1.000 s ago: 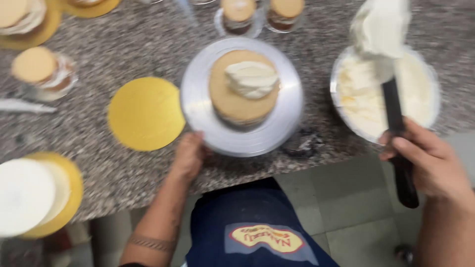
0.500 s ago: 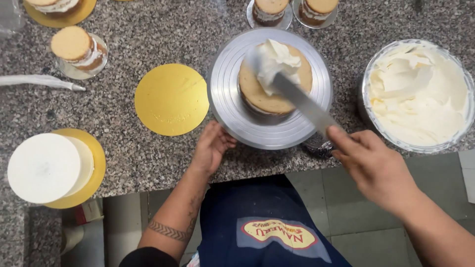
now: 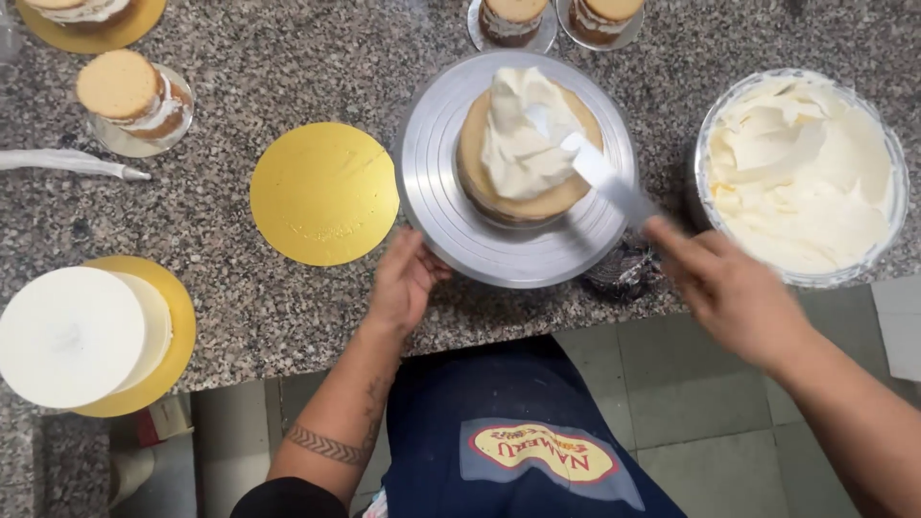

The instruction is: Applying frosting and smoothing it on a round cake using an offset spatula and a turntable.

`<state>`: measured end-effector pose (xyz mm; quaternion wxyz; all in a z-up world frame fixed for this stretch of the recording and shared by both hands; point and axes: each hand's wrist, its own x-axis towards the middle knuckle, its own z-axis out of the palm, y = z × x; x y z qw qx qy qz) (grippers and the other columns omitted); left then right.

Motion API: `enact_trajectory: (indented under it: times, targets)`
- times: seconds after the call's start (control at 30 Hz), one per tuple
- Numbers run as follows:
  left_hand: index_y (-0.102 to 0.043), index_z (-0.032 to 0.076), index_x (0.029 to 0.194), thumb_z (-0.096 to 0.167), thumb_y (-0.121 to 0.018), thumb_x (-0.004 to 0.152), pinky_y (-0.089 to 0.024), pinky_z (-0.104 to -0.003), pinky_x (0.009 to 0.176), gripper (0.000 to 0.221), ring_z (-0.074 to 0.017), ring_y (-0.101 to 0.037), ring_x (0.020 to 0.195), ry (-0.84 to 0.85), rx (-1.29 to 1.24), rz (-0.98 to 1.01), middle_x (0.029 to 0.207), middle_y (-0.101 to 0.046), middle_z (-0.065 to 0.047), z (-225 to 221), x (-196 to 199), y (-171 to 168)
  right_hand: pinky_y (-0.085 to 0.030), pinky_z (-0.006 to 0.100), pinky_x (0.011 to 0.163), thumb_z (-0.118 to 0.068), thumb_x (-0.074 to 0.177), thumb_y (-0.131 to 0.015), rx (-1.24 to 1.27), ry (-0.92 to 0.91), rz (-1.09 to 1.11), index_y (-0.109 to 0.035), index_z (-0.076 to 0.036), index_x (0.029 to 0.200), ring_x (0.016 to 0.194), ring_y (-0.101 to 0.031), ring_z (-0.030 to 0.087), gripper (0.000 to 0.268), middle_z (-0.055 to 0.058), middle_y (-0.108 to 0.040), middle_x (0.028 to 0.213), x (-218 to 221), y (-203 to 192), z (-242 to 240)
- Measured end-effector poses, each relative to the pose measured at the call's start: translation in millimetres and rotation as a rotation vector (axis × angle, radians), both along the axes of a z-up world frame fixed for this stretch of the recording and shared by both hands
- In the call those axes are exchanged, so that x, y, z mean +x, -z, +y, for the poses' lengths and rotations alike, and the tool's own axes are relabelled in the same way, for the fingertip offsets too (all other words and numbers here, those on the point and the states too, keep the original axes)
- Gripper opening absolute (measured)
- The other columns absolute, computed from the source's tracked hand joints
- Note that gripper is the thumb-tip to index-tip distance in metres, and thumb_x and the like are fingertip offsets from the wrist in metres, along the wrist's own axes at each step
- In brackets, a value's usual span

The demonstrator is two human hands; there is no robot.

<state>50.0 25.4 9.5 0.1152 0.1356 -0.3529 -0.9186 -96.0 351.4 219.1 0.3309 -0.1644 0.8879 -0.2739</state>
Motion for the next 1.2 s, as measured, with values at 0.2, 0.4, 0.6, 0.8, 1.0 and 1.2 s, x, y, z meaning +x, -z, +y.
enact_trajectory:
  times: [0.2, 0.4, 0.6, 0.8, 1.0, 1.2]
  targets:
    - [-0.072, 0.008, 0.119, 0.037, -0.066, 0.094, -0.055, -0.030, 0.085, 0.039, -0.0167, -0.071, 0.094, 0.651, -0.124, -0.094, 0.106, -0.076, -0.008, 47, 1, 24, -0.056, 0.042, 0.059, -0.018, 0.091, -0.069, 0.201, -0.431, 0.960, -0.058, -0.033, 0.144, 0.072, -0.065, 0.025, 0.055, 0.008, -0.065, 0.099, 26, -12, -11]
    - [-0.071, 0.002, 0.111, 0.031, -0.074, 0.091, -0.059, -0.036, 0.084, 0.036, -0.0211, -0.071, 0.091, 0.214, -0.262, -0.362, 0.100, -0.077, -0.011, 18, -4, 17, -0.052, 0.034, 0.066, -0.013, 0.094, -0.066, 0.075, -0.315, 0.587, -0.054, -0.027, 0.152, 0.073, -0.062, 0.020, 0.061, 0.007, -0.064, 0.093, 3, 9, 13]
    - [-0.070, 0.003, 0.111, 0.028, -0.077, 0.092, -0.055, -0.036, 0.083, 0.032, -0.0193, -0.067, 0.088, 0.098, -0.177, -0.190, 0.100, -0.075, -0.009, 16, -5, 26, -0.050, 0.030, 0.058, -0.014, 0.098, -0.062, -0.359, 0.426, -0.238, -0.052, -0.026, 0.159, 0.065, -0.053, 0.013, 0.063, 0.007, -0.056, 0.087, -3, 14, 19]
    - [-0.074, 0.005, 0.111, 0.039, -0.062, 0.101, -0.058, -0.031, 0.083, 0.037, -0.0165, -0.072, 0.094, 0.652, -0.371, -0.149, 0.106, -0.077, -0.009, 71, -3, 31, -0.054, 0.034, 0.070, -0.026, 0.103, -0.063, 0.627, -0.296, 0.728, -0.046, -0.036, 0.156, 0.076, -0.060, 0.020, 0.057, 0.005, -0.061, 0.103, 11, -8, -9]
    - [-0.073, 0.004, 0.106, 0.041, -0.059, 0.102, -0.057, -0.038, 0.089, 0.040, -0.0223, -0.072, 0.091, 0.327, -0.316, -0.373, 0.100, -0.078, -0.013, 29, -10, 29, -0.058, 0.036, 0.078, -0.004, 0.084, -0.058, 0.149, -0.350, 0.483, -0.046, -0.030, 0.156, 0.082, -0.072, 0.016, 0.077, 0.005, -0.067, 0.099, 11, 7, 14]
    - [-0.069, 0.007, 0.109, 0.036, -0.061, 0.102, -0.055, -0.039, 0.087, 0.031, -0.0213, -0.070, 0.094, 0.265, -0.133, -0.172, 0.102, -0.075, -0.010, 18, -4, 23, -0.059, 0.041, 0.071, -0.011, 0.098, -0.066, 0.225, -0.022, 0.030, -0.051, -0.033, 0.159, 0.077, -0.065, 0.032, 0.066, 0.015, -0.060, 0.100, 23, -5, -3]
